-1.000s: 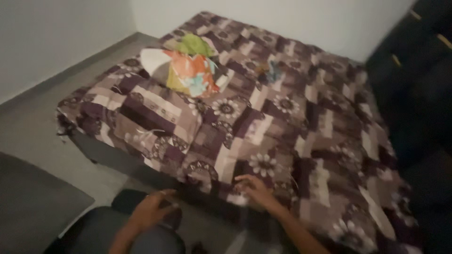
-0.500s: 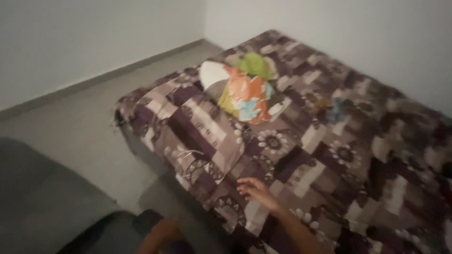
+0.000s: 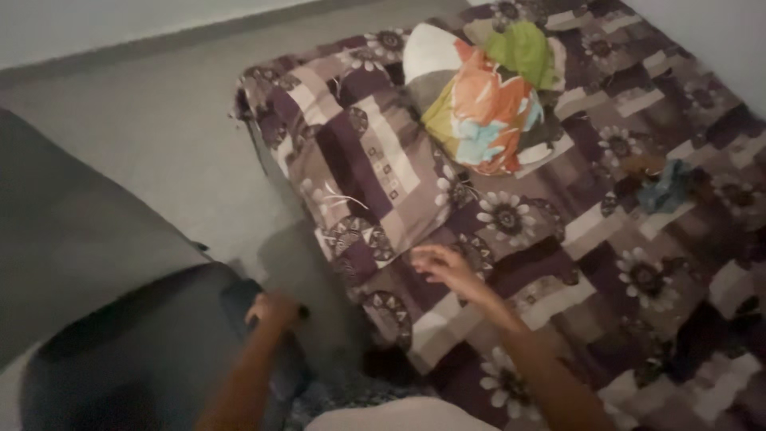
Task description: The person moves around a bedroom, briefly handling a bag and a belt on a desk, then moves to a bed to fold a pile of clothes. They fold a light-colored garment and then a green garment, placing them on the bed.
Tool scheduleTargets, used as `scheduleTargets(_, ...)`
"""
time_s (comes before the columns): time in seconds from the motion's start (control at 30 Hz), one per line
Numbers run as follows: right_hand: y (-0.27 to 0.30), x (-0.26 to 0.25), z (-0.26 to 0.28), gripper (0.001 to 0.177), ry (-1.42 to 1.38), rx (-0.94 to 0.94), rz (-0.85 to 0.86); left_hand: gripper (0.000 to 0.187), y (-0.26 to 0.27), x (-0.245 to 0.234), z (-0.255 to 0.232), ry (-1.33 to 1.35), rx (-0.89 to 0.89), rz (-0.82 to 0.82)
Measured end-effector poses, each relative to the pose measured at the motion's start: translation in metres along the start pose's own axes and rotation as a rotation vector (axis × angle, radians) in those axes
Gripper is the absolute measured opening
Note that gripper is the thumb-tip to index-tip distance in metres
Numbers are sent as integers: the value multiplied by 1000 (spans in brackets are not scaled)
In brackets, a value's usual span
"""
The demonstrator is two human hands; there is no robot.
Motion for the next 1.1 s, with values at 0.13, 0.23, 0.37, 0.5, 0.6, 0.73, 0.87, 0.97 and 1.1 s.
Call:
scheduleTargets(0.13, 5, -16, -1, 47, -57, -43, 27, 59, -9, 7, -10, 0, -149, 82)
scheduleTargets(0.23, -3, -34, 5, 47, -70, -29, -15, 55, -19, 6, -10, -137, -177, 170)
scheduleTargets(0.37, 3, -46, 5, 48, -31, -17, -54, 46, -31, 11, -14, -277, -241, 330)
scheduleTargets(0.5, -11, -66, 17, 46, -94, -10, -132, 42, -48, -14, -25, -223, -143, 241)
scheduleTargets(0.6, -10, -81, 13, 43, -154, 44, -222, 47, -55, -30, -36, -165, -75, 161)
scheduleTargets(0.73, -27, -96, 4, 41, -179, 81, -319, 55, -59, -78, -63, -112, 115, 3)
scheduleTargets(0.87, -61, -86, 11, 41, -225, 100, -353, 64, -58, -177, -113, -67, 360, -226)
scheduleTargets(0.97, -90, -72, 13, 41, -347, 223, -406, 71, -56, -255, -141, -55, 506, -353)
scheduleTargets(1.1, -106, -50, 15, 39, -264, 130, -440, 92, -42, -300, -157, -137, 644, -430)
Point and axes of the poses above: each hand's wrist, its own y-axis away from the middle knuckle, its own x-axis out of the palm, z = x × y, the point moved 5 cm from there along -y, towards the middle knuckle, and after that the axes turned 5 degrees about -x, right-handed, at the moved point
